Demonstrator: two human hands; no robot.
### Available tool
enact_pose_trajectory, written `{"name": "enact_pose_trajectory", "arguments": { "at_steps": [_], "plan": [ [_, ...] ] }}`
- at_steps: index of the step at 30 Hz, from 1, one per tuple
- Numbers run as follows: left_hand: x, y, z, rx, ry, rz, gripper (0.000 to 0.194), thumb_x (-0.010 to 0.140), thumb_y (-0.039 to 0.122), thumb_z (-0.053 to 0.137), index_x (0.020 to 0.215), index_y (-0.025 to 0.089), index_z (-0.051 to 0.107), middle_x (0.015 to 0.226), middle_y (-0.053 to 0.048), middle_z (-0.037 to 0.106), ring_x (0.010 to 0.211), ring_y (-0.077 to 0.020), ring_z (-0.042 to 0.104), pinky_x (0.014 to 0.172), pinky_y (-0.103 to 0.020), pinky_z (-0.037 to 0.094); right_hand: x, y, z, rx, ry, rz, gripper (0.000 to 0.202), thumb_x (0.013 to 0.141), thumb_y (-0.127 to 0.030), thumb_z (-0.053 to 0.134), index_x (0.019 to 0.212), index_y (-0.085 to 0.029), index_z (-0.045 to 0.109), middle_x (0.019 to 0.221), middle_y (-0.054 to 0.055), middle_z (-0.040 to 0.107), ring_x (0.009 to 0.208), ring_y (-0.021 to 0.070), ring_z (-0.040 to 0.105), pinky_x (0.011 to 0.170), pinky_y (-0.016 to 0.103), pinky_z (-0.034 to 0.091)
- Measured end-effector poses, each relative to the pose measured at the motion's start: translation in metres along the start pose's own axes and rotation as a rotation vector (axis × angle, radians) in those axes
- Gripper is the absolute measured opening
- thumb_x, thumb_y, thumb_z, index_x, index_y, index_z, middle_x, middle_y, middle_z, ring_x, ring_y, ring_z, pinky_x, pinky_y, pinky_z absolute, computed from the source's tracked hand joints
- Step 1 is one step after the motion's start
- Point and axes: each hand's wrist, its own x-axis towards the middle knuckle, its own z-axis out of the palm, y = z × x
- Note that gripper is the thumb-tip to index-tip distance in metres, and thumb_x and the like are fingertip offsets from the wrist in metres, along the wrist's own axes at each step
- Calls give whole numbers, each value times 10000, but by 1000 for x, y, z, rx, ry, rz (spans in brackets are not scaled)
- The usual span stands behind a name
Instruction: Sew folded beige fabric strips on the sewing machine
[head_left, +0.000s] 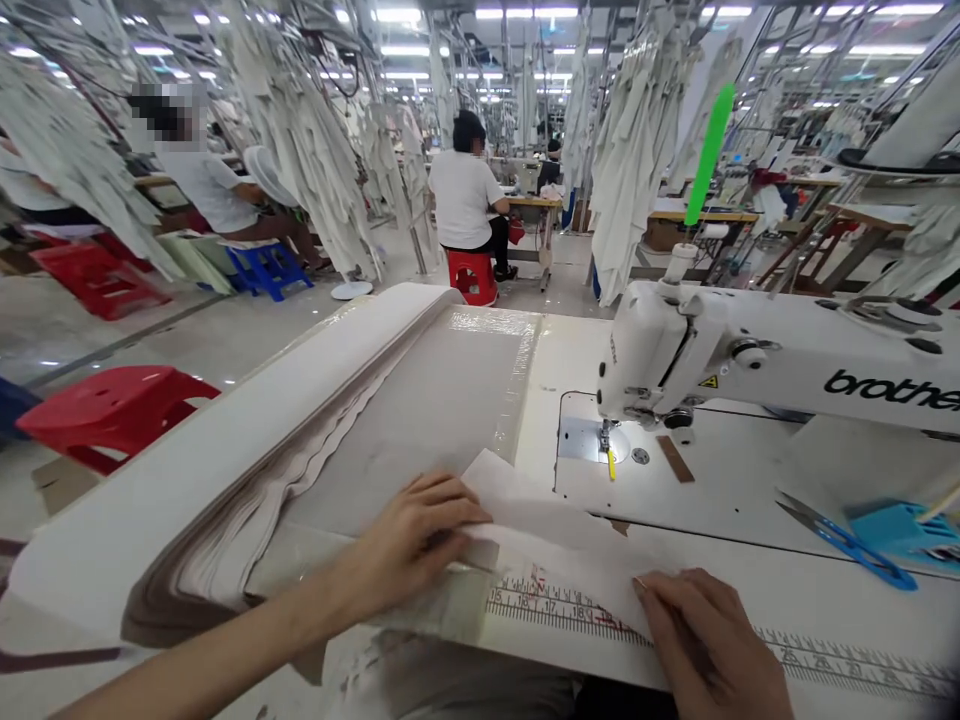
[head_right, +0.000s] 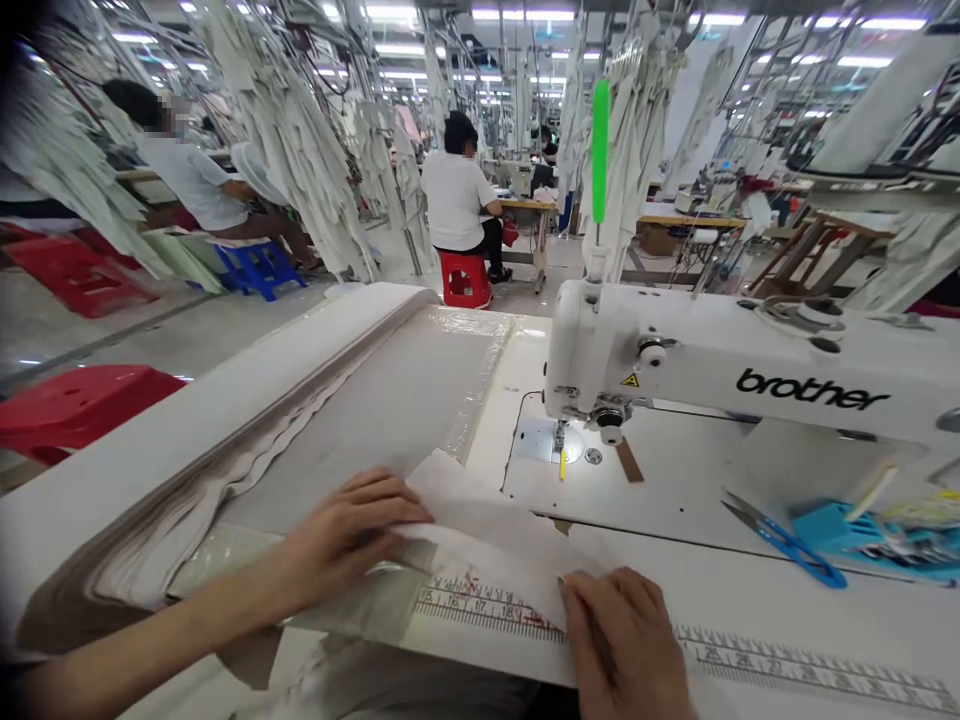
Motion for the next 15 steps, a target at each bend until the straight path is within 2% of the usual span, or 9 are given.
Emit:
{"name": "enact_pose_trajectory", "arguments": {
  "at_steps": [2, 5, 8, 10, 15],
  "plan": [
    [15, -4, -1, -29, -10, -43, 269, 974, 290, 435, 944, 223, 694, 872, -38, 718, 837, -209, 617, 811, -352, 453, 11, 1, 3, 22, 17, -15, 87, 937, -282, 531, 983, -296, 604, 790, -25, 702, 683, 163, 648, 670, 297, 493],
    [38, -10, 1, -31, -1, -164, 334, 953, 411, 471, 805, 210, 692, 716, -14, 678, 718, -186, 593, 753, -324, 432, 19, 4, 7, -99, -6, 21, 127, 957, -328, 497, 912, -281, 605, 774, -28, 704, 619, 158, 620, 644, 304, 450],
    [57, -15, 5, -66, -12, -367, 288, 850, 446, 582, 742, 199, 684, 702, -6, 654, 627, -161, 555, 617, -272, 397, 20, 7, 9, -252, -90, 107, 306, 1001, -369, 388, 807, -264, 600, 731, -27, 673, 601, 162, 581, 649, 318, 421],
    [64, -15, 6, -102, -39, -469, 256, 797, 435, 616, 750, 193, 686, 722, -5, 652, 597, -146, 529, 556, -249, 356, 20, 8, 10, -265, -118, 105, 356, 1014, -361, 348, 779, -254, 593, 714, -26, 649, 602, 157, 567, 632, 309, 405],
    [70, -15, 7, -109, -62, -522, 298, 773, 471, 599, 750, 188, 691, 717, -13, 649, 597, -142, 508, 553, -249, 329, 24, 13, 8, -217, -107, -17, 295, 998, -283, 378, 759, -246, 547, 647, -46, 616, 550, 131, 562, 588, 279, 403]
  ]
}}
